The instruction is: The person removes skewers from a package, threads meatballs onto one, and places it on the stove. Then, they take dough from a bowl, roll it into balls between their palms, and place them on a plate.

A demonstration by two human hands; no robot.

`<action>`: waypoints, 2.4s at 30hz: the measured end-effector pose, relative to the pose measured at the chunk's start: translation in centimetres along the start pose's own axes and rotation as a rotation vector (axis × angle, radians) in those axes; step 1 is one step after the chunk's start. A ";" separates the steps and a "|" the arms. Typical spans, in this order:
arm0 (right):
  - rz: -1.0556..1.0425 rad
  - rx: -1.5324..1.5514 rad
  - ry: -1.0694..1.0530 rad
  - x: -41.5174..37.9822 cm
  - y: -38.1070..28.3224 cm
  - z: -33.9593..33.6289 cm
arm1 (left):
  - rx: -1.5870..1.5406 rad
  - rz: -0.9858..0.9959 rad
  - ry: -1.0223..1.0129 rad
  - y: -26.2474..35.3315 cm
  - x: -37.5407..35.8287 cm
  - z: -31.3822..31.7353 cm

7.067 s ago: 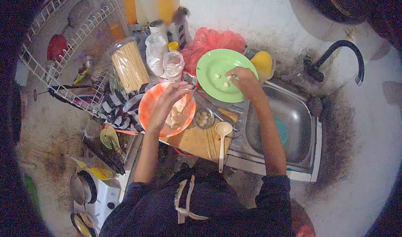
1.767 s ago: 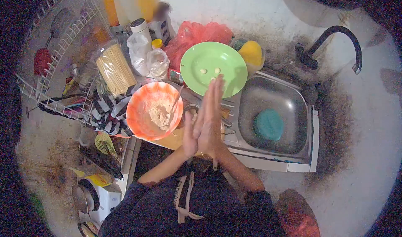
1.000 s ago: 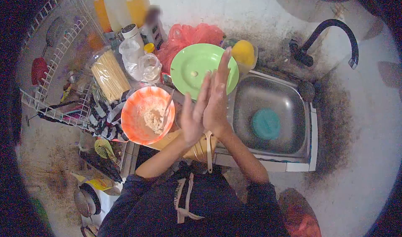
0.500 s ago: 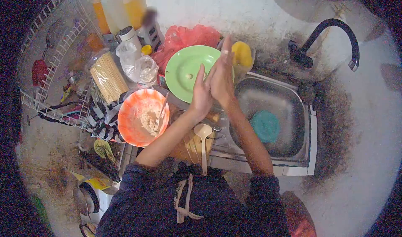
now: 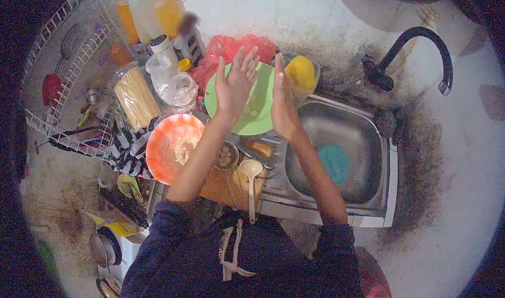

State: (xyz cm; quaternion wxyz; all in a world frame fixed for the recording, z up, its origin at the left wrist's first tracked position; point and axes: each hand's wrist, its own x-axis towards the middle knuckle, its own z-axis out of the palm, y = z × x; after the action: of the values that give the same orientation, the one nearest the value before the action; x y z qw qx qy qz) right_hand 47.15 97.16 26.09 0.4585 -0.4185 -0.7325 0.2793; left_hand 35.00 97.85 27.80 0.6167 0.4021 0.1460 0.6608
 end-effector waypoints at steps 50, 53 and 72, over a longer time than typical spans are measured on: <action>-0.422 0.022 -0.204 -10.9 -13.2 17.5 | -0.566 0.107 0.078 6.5 -18.0 -8.7; -0.403 -0.160 -0.125 -8.4 -12.5 18.2 | 0.106 0.236 0.226 8.3 -18.5 -6.2; -0.372 -0.346 -0.104 -2.2 -7.2 16.6 | -0.115 -0.424 0.184 9.3 -22.7 -6.7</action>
State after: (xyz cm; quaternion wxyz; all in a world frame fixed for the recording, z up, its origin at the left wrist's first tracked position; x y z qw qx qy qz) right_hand 30.02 91.27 23.83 0.3853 -0.3337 -0.8564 0.0821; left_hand 21.80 76.87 21.98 0.7477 0.2648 0.2449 0.5576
